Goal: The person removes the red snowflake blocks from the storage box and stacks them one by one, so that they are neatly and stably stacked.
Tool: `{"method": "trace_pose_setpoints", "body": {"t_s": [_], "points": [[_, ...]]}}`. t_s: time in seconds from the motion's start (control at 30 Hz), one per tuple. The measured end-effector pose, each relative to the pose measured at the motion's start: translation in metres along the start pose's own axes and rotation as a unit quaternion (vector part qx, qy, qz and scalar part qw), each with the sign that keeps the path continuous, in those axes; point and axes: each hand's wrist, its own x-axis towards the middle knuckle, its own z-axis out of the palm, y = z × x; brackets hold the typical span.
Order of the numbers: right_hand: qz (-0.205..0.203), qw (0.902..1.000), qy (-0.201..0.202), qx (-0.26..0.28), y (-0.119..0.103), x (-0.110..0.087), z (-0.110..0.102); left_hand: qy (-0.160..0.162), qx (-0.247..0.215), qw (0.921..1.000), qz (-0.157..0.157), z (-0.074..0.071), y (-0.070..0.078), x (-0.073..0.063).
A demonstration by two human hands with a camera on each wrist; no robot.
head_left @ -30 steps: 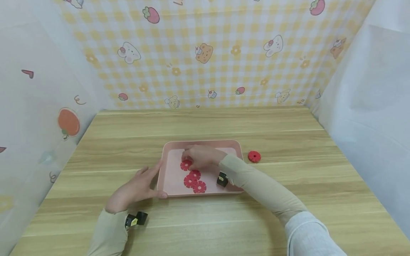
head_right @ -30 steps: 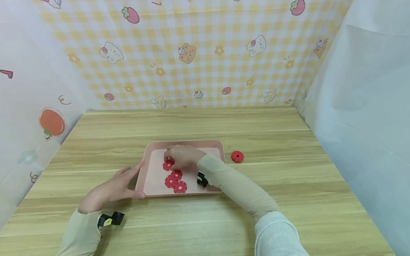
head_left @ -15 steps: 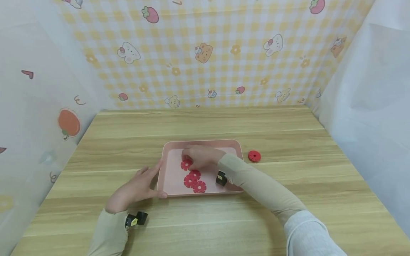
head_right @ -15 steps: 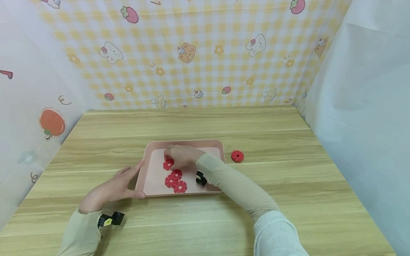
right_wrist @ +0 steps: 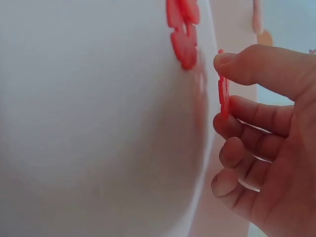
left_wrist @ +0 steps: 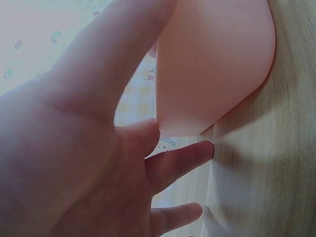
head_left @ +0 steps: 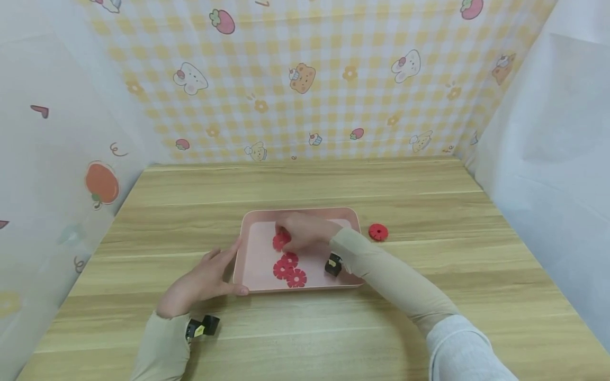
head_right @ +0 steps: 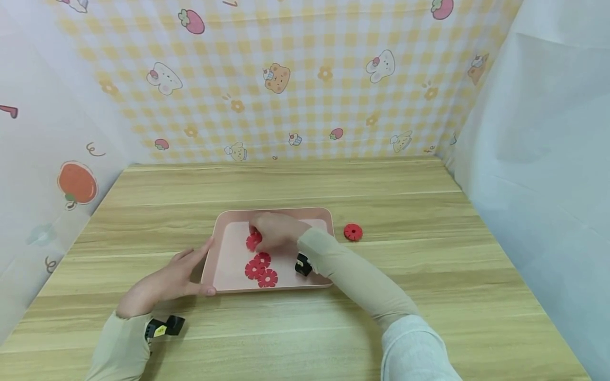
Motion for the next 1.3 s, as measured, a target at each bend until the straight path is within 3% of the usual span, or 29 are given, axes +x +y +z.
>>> {"method": "trace_pose_setpoints", "body": {"t_s": [0.4, 0.7, 1.0, 1.3], "points": [[0.019, 0.9994, 0.016, 0.023, 0.014, -0.023, -0.020, 0.004, 0.001, 1.0000, 0.003, 0.001, 0.001, 0.000], [0.025, 0.9968, 0.063, -0.042, 0.026, -0.049, -0.039, 0.010, 0.004, 0.9999, 0.010, 0.003, -0.004, 0.002], [0.032, 0.9926, 0.104, -0.052, 0.048, -0.082, -0.047, 0.006, 0.006, 0.9999, 0.008, 0.004, -0.002, 0.001], [0.057, 0.9852, 0.162, -0.002, 0.074, -0.117, -0.053, 0.003, -0.007, 0.9999, 0.009, 0.002, 0.002, -0.001]]}}
